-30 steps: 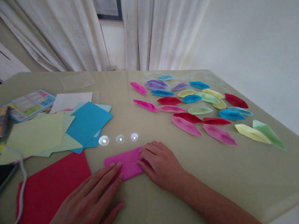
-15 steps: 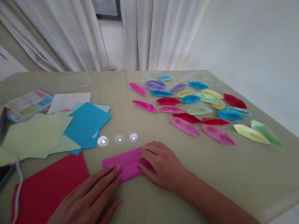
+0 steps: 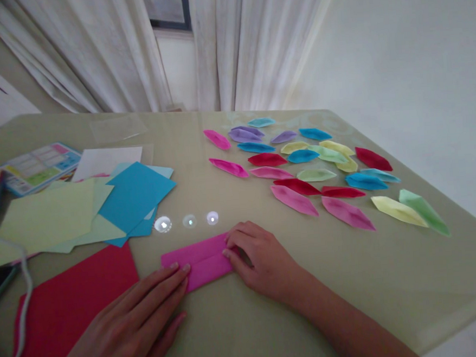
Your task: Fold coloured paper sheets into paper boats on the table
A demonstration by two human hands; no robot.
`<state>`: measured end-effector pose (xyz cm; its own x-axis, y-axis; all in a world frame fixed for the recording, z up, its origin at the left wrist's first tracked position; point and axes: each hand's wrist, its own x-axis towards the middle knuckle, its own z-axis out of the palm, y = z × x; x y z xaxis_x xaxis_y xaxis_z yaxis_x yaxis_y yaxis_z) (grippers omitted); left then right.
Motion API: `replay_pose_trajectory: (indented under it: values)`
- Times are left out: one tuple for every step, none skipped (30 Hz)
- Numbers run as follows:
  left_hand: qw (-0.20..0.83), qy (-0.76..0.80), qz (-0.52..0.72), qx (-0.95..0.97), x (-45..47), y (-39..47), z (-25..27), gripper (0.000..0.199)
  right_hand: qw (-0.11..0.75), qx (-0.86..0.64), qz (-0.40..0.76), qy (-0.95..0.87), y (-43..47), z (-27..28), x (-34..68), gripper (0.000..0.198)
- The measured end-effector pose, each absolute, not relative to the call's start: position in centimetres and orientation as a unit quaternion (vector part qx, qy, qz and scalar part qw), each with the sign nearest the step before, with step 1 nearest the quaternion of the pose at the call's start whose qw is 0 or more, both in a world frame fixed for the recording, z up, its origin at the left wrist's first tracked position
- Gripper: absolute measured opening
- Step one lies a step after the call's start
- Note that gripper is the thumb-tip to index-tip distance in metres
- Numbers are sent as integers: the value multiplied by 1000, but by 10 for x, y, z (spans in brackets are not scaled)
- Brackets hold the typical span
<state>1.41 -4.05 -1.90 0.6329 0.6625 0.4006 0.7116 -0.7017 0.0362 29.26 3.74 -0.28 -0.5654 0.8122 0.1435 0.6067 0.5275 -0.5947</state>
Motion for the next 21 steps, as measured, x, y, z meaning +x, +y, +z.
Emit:
replay_pose_trajectory:
  values:
    - [63, -379, -191, -903, 14, -41, -20, 35, 207, -425, 250, -845, 38, -2, 293, 6]
    - [65, -378, -188, -904, 14, -41, -21, 35, 206, -431, 250, -842, 38, -2, 293, 7]
    - [66, -377, -187, -905, 13, -41, -22, 35, 202, -436, 248, -841, 39, -1, 293, 7]
    - [67, -376, -185, -905, 13, -41, -24, 35, 197, -441, 245, -841, 39, -1, 293, 7]
    - [66, -377, -181, -906, 13, -41, -25, 35, 189, -447, 243, -840, 40, 0, 293, 8]
    - [65, -379, -176, -907, 12, -41, -26, 36, 181, -453, 241, -839, 40, 0, 293, 10]
    - [62, -380, -167, -908, 12, -41, -27, 36, 175, -461, 238, -837, 40, 1, 293, 11]
    - [58, -381, -156, -909, 11, -41, -29, 37, 168, -470, 234, -834, 40, 1, 293, 13]
    - [53, -382, -144, -911, 10, -40, -30, 39, 160, -480, 229, -832, 39, 1, 293, 15]
    - [49, -382, -134, -913, 10, -41, -31, 40, 150, -489, 224, -830, 39, 1, 294, 16]
    - [46, -384, -127, -914, 10, -41, -32, 41, 140, -496, 219, -828, 38, 1, 294, 17]
    - [41, -386, -121, -914, 10, -41, -34, 41, 131, -501, 215, -828, 38, 0, 295, 16]
    - [36, -390, -117, -913, 11, -41, -35, 40, 124, -504, 211, -828, 38, -1, 296, 16]
    - [33, -392, -117, -912, 12, -42, -36, 40, 122, -505, 207, -829, 39, -2, 298, 15]
    - [29, -396, -117, -910, 13, -42, -36, 39, 128, -505, 200, -830, 41, -3, 300, 15]
    - [27, -401, -119, -908, 14, -43, -37, 39, 142, -506, 187, -830, 44, -4, 302, 14]
    - [27, -405, -122, -906, 16, -43, -37, 39, 168, -506, 166, -829, 47, -3, 305, 14]
    - [29, -408, -125, -904, 18, -44, -36, 39, 202, -505, 140, -827, 49, -1, 307, 14]
    - [31, -411, -127, -902, 19, -43, -36, 39, 242, -503, 113, -822, 49, 1, 308, 15]
    - [34, -413, -127, -901, 20, -43, -35, 38, 282, -497, 84, -816, 48, 5, 308, 15]
    - [38, -413, -126, -901, 21, -42, -33, 37, 312, -487, 60, -814, 44, 10, 305, 16]
